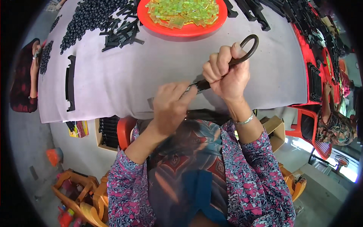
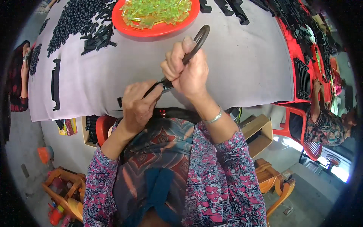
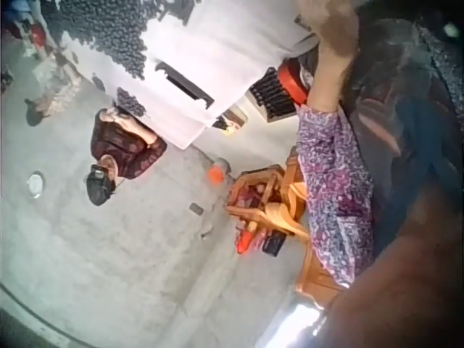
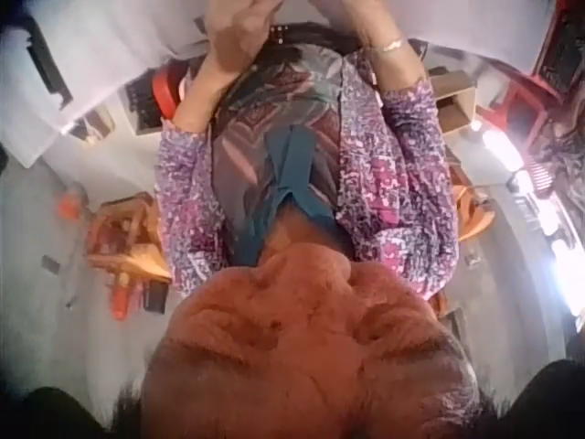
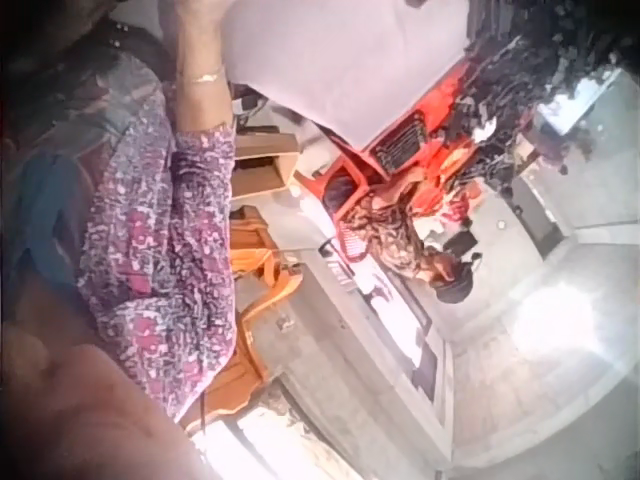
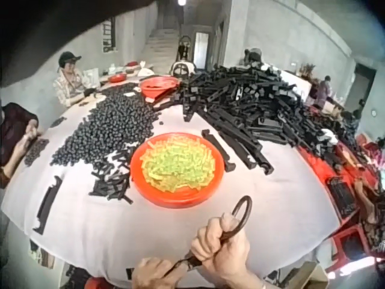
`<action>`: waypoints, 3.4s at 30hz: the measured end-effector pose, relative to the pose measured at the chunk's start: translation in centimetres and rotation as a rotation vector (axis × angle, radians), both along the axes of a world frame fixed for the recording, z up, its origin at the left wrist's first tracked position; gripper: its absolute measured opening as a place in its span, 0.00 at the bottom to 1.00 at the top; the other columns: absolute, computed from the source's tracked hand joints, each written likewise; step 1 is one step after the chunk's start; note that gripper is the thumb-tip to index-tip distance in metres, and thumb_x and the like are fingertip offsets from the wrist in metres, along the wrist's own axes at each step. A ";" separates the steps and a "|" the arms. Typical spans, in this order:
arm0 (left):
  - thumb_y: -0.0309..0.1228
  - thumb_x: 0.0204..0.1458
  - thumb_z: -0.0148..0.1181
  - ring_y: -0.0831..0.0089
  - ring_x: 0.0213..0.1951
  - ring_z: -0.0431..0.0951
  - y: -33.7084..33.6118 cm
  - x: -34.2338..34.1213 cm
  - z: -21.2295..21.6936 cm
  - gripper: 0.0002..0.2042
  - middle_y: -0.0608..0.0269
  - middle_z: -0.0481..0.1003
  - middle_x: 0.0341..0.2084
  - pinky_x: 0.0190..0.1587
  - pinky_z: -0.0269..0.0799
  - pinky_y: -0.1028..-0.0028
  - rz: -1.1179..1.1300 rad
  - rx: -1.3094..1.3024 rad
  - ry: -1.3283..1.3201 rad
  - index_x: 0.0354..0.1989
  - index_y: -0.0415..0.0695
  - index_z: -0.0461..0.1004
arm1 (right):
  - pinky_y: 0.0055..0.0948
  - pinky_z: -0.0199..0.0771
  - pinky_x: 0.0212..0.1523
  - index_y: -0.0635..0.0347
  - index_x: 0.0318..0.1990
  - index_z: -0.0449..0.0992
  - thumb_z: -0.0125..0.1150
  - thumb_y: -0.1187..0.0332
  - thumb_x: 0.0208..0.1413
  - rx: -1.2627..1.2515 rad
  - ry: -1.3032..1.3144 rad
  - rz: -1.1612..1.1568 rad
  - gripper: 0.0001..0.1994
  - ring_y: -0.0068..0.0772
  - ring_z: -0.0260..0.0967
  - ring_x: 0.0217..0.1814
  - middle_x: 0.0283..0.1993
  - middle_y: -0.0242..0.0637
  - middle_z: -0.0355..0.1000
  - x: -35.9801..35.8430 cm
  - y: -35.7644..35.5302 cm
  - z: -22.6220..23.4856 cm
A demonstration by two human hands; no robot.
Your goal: Assembling and inspecting plastic components for printer toner cartridges at a manufacturing workstation.
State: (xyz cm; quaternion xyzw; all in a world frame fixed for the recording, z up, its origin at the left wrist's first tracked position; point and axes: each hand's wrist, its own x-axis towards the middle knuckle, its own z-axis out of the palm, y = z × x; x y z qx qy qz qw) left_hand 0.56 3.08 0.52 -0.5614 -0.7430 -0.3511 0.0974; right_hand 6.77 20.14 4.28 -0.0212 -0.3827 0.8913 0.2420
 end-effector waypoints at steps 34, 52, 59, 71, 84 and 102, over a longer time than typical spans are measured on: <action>0.22 0.44 0.67 0.63 0.39 0.80 0.2 -0.2 -0.3 0.13 0.62 0.79 0.40 0.43 0.71 0.64 -0.012 0.017 -0.018 0.41 0.44 0.80 | 0.29 0.37 0.18 0.55 0.17 0.57 0.36 0.44 0.72 -0.071 -0.069 -0.079 0.32 0.22 0.34 0.16 0.14 0.27 0.46 0.0 -0.9 -1.5; 0.23 0.45 0.67 0.66 0.39 0.80 0.1 -0.1 -1.0 0.13 0.67 0.78 0.42 0.43 0.71 0.65 0.007 0.009 -0.002 0.41 0.49 0.81 | 0.29 0.36 0.17 0.54 0.18 0.56 0.33 0.41 0.71 -0.086 -0.012 -0.005 0.32 0.23 0.36 0.14 0.14 0.26 0.45 0.5 1.0 -0.1; 0.24 0.44 0.66 0.66 0.39 0.80 0.2 -0.2 -1.0 0.12 0.67 0.78 0.42 0.43 0.71 0.65 0.016 0.012 0.019 0.39 0.48 0.81 | 0.27 0.39 0.16 0.52 0.20 0.56 0.36 0.47 0.71 -0.112 0.004 -0.002 0.27 0.22 0.36 0.14 0.14 0.26 0.47 0.1 0.6 -1.2; 0.24 0.46 0.66 0.65 0.40 0.79 0.2 -0.1 -1.1 0.13 0.68 0.77 0.43 0.43 0.70 0.65 0.009 0.006 0.012 0.41 0.49 0.81 | 0.29 0.36 0.18 0.55 0.17 0.55 0.34 0.41 0.72 -0.014 -0.047 0.021 0.33 0.23 0.34 0.15 0.13 0.27 0.46 0.3 0.4 -0.5; 0.25 0.46 0.66 0.65 0.41 0.79 0.0 0.0 -1.3 0.15 0.68 0.77 0.44 0.44 0.70 0.64 0.018 -0.024 0.018 0.44 0.51 0.80 | 0.29 0.41 0.20 0.55 0.17 0.58 0.37 0.43 0.72 -0.141 -0.013 -0.022 0.33 0.23 0.36 0.16 0.13 0.27 0.48 0.1 -0.7 -1.7; 0.23 0.43 0.65 0.66 0.40 0.78 0.2 -0.1 -1.4 0.17 0.69 0.75 0.45 0.43 0.70 0.65 -0.009 -0.001 0.020 0.44 0.50 0.79 | 0.29 0.35 0.17 0.55 0.17 0.56 0.35 0.41 0.71 -0.018 0.034 0.064 0.33 0.22 0.33 0.15 0.13 0.27 0.47 0.5 0.5 -0.9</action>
